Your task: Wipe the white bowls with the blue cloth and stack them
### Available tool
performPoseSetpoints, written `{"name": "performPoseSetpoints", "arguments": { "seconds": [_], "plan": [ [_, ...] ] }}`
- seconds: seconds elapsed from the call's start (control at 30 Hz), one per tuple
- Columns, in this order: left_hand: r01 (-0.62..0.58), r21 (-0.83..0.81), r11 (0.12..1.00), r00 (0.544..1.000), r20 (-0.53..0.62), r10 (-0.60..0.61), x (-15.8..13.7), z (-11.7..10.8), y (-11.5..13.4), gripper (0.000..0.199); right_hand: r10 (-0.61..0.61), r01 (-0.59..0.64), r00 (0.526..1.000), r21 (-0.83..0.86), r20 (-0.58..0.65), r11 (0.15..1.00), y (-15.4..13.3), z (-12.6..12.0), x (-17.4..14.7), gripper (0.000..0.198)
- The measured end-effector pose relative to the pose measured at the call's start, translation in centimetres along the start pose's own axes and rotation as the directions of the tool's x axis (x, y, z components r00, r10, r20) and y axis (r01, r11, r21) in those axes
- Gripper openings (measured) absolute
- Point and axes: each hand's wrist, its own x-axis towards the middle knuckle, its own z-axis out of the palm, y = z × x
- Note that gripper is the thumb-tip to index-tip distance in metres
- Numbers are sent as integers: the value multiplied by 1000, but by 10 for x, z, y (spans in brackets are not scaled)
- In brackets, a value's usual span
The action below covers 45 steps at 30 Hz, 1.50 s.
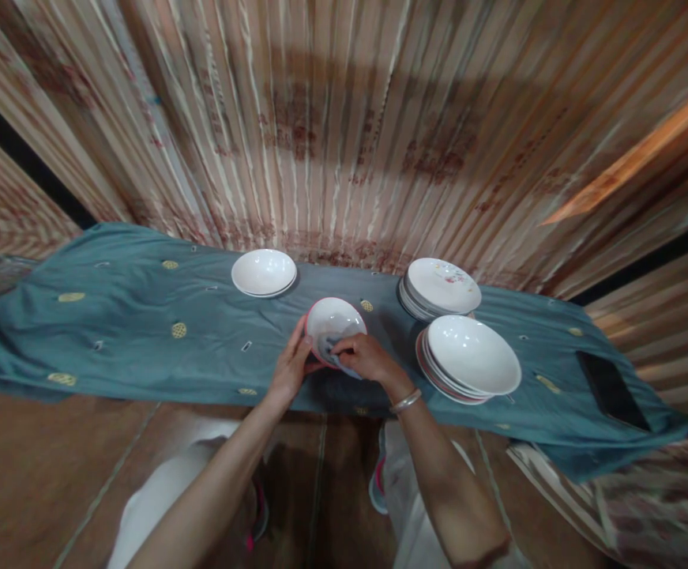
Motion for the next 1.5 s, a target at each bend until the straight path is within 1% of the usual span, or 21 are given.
{"name": "performPoseSetpoints", "arguments": {
  "seconds": [0.13, 0.27, 0.4, 0.6, 0.77, 0.9, 1.07, 1.2, 1.37, 1.5],
  "plan": [
    [-5, 2, 1000, 1000, 6, 5, -1, 1, 2, 72, 43, -55, 998, -232, -56, 971, -7, -3, -4, 31],
    [3, 9, 1000, 1000, 2, -3, 0, 1, 3, 75, 92, -126, 990, -370, -109, 920, -10, -1, -3, 30],
    [3, 6, 1000, 1000, 20, -3, -1, 2, 3, 75, 125, -197, 973, -413, -195, 889, -10, 2, 3, 30],
    [4, -22, 1000, 1000, 22, -4, -2, 2, 4, 73, 86, -193, 959, -401, -270, 895, -7, 5, 12, 31],
    [10, -14, 1000, 999, 48, -9, -2, 1, 3, 75, 23, -156, 934, -352, -356, 923, 1, 12, 17, 33],
    [4, 6, 1000, 999, 46, -4, -3, 1, 4, 75, 28, -152, 914, -279, -404, 948, 8, 17, 22, 40],
    [1, 12, 1000, 998, 56, -2, -5, 2, 6, 75, -7, -61, 909, -148, -416, 987, 10, 20, 30, 45],
    [0, 11, 1000, 999, 47, 0, -5, 1, 5, 74, -18, -3, 919, -52, -394, 999, 6, 22, 34, 47],
    [8, -17, 1000, 998, 67, -7, -3, 0, 4, 74, -43, 93, 932, 123, -360, 988, 3, 27, 37, 48],
    [18, -24, 1000, 997, 80, -16, -3, 0, 4, 75, -86, 199, 930, 293, -358, 935, 7, 32, 39, 47]
  ]
}}
